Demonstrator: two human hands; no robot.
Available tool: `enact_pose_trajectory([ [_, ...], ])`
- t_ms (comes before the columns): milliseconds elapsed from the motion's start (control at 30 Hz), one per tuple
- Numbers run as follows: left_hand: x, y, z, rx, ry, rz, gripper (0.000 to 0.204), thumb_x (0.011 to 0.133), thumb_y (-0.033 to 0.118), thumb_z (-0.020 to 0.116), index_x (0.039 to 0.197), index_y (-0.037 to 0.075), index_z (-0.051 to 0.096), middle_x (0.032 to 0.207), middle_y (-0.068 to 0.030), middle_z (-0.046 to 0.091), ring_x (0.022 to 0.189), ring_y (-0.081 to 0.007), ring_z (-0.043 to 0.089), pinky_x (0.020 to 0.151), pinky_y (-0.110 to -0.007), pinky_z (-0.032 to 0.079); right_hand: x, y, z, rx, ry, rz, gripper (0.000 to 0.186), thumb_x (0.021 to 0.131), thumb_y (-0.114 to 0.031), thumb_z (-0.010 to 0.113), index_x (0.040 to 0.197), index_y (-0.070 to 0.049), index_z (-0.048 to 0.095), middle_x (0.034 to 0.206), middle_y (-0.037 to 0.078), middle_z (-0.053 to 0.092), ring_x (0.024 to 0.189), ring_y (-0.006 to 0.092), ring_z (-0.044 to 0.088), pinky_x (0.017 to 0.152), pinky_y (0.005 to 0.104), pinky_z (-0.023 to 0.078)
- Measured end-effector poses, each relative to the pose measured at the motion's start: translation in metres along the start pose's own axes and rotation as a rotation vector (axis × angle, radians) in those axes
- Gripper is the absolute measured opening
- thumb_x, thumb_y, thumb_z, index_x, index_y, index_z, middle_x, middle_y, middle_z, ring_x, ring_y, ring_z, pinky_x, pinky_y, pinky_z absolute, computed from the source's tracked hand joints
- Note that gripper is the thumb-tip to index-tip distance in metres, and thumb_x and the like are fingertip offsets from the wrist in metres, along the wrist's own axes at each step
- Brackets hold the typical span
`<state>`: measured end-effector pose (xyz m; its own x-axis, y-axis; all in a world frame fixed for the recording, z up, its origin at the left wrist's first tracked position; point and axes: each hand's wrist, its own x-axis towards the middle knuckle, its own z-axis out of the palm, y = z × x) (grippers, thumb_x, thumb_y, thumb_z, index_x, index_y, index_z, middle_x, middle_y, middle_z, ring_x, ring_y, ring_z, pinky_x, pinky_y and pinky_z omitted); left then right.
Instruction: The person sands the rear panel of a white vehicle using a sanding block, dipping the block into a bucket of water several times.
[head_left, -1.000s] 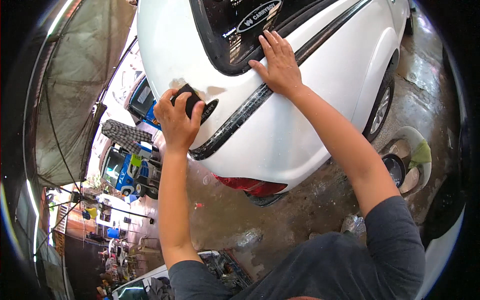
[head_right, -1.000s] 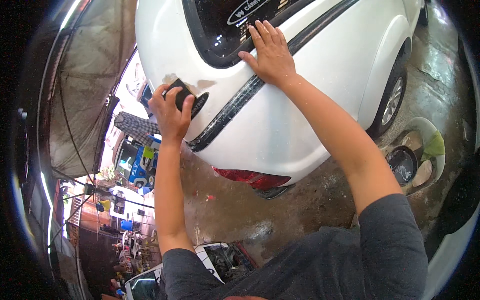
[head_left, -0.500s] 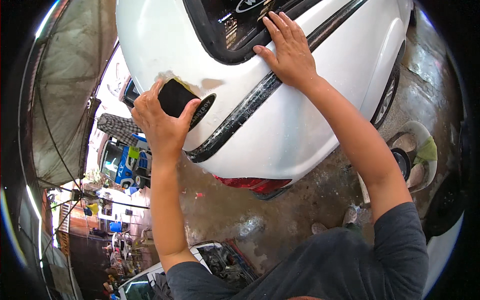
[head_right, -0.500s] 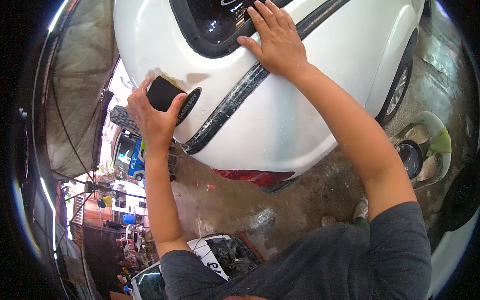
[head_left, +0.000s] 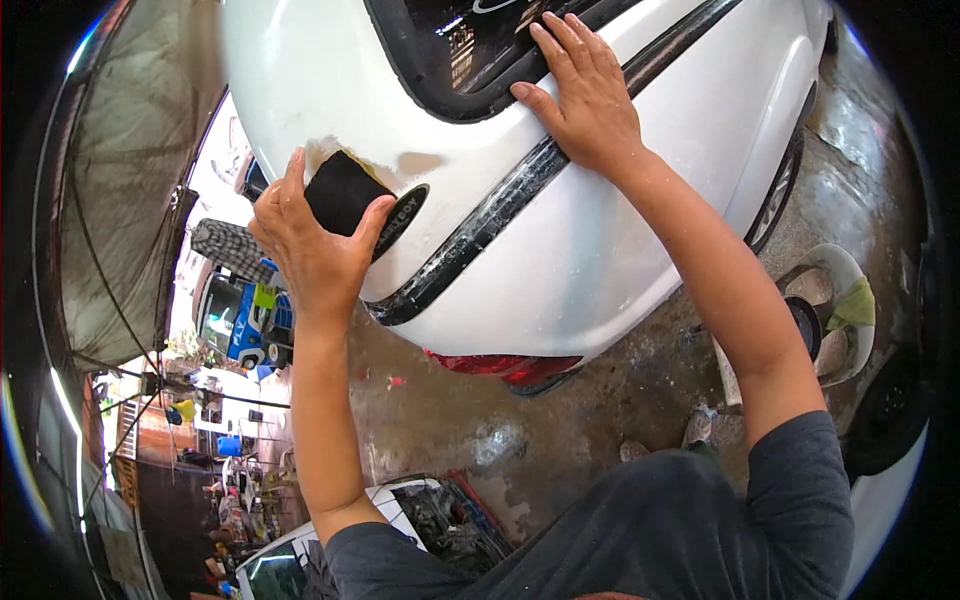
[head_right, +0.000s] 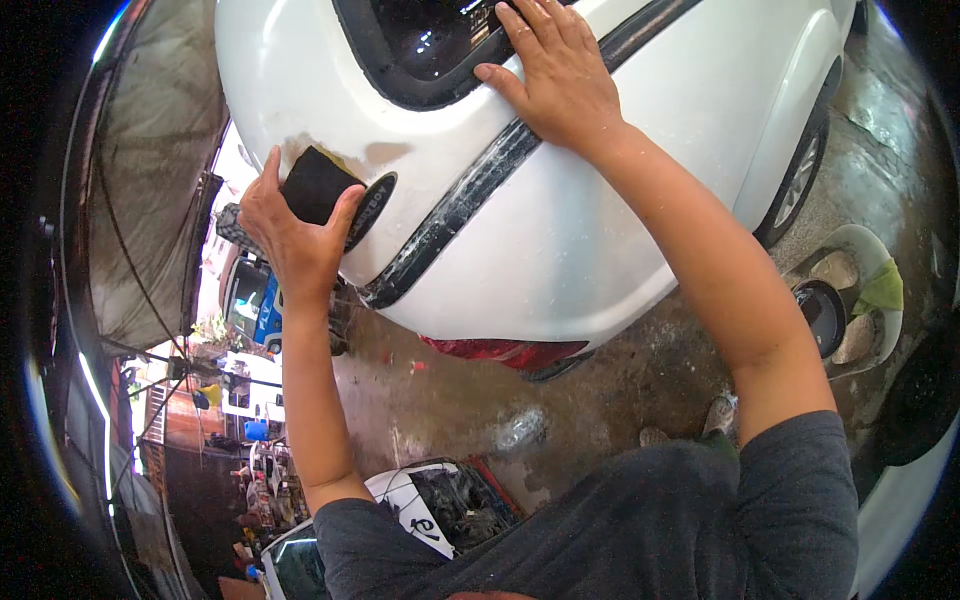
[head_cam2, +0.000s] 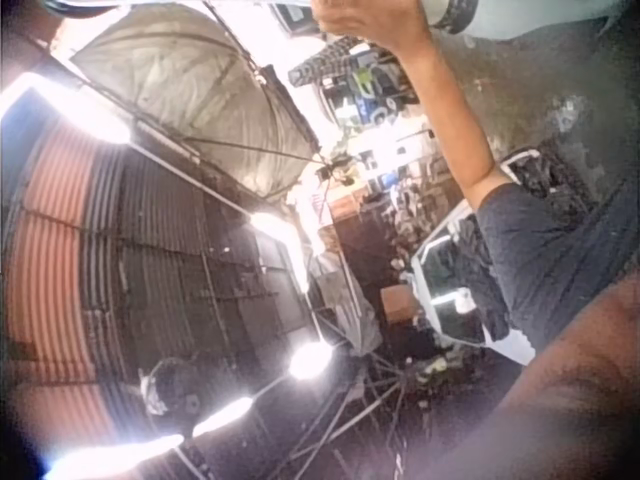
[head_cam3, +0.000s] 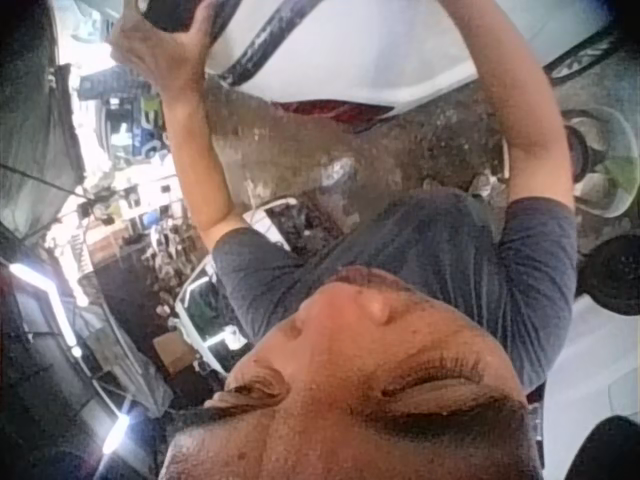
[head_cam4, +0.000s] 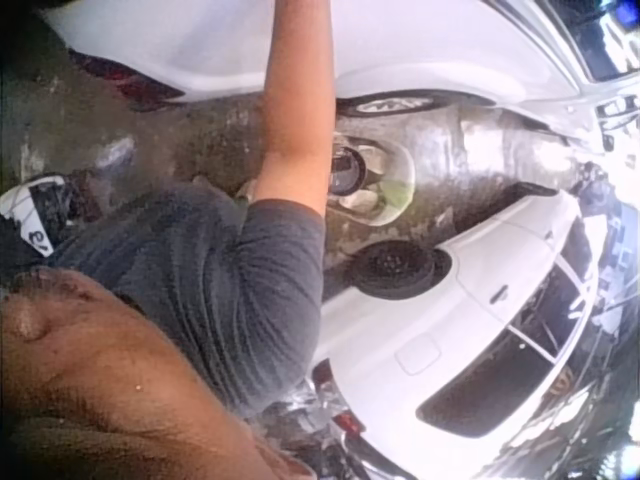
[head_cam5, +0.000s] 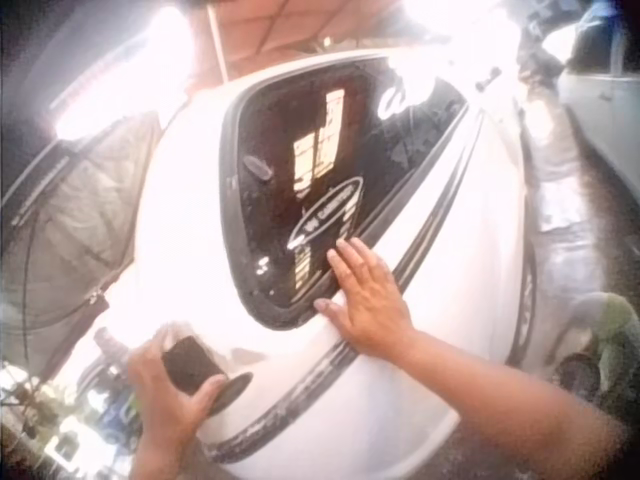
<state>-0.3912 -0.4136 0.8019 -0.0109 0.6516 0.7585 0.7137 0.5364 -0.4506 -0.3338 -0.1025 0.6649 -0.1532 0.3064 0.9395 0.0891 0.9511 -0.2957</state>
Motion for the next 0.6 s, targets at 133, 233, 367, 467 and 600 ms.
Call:
enact_pose_trajectory([
  [133, -0.007, -0.004, 0.002, -0.007, -0.016, -0.007, 0.107, 0.075, 0.054, 0.093, 0.158, 0.011, 0.042, 0.131, -0.0129, 0.05, 0.123, -0.0324, 0.046, 0.108, -0.05, 0.034, 0.002, 0.0, -0.003, -0.018, -0.02, -0.005, 0.07, 0.108, -0.056, 0.051, 0.161, -0.012, 0.043, 0.168, 0.011, 0.039, 0.158, 0.0304, 0.028, 0.13, 0.0459, 0.022],
  [233, -0.001, 0.004, 0.01, -0.006, 0.025, -0.032, 0.103, 0.075, 0.053, 0.093, 0.157, 0.012, 0.045, 0.131, -0.0118, 0.052, 0.123, -0.0318, 0.047, 0.108, -0.05, 0.035, 0.006, -0.003, -0.012, 0.009, -0.053, 0.03, 0.065, 0.108, -0.048, 0.054, 0.158, -0.009, 0.046, 0.166, 0.014, 0.04, 0.157, 0.0322, 0.031, 0.13, 0.0506, 0.022],
  [367, 0.017, 0.016, 0.01, -0.017, 0.011, 0.083, 0.102, 0.075, 0.052, 0.093, 0.157, 0.012, 0.046, 0.13, -0.011, 0.054, 0.123, -0.0308, 0.049, 0.108, -0.049, 0.035, 0.004, -0.005, -0.013, -0.034, -0.152, 0.03, 0.078, 0.107, -0.054, 0.052, 0.16, 0.0, 0.038, 0.167, 0.021, 0.034, 0.159, 0.0376, 0.024, 0.13, 0.0492, 0.02],
  [467, 0.015, 0.003, 0.005, -0.029, -0.015, 0.089, 0.105, 0.074, 0.055, 0.092, 0.158, 0.013, 0.044, 0.128, -0.0111, 0.054, 0.122, -0.031, 0.048, 0.106, -0.048, 0.036, 0.006, 0.0, -0.015, -0.003, -0.13, 0.032, 0.074, 0.107, -0.051, 0.054, 0.159, -0.001, 0.04, 0.166, 0.021, 0.036, 0.158, 0.0368, 0.026, 0.129, 0.0509, 0.021],
  [600, 0.011, 0.002, 0.0, 0.021, -0.043, 0.095, 0.108, 0.074, 0.056, 0.091, 0.161, 0.018, 0.041, 0.127, -0.0111, 0.052, 0.118, -0.0321, 0.047, 0.105, -0.046, 0.036, 0.005, -0.003, -0.015, -0.003, -0.13, 0.02, 0.073, 0.106, -0.051, 0.054, 0.159, -0.001, 0.041, 0.166, 0.021, 0.036, 0.158, 0.0371, 0.026, 0.129, 0.0508, 0.021],
])
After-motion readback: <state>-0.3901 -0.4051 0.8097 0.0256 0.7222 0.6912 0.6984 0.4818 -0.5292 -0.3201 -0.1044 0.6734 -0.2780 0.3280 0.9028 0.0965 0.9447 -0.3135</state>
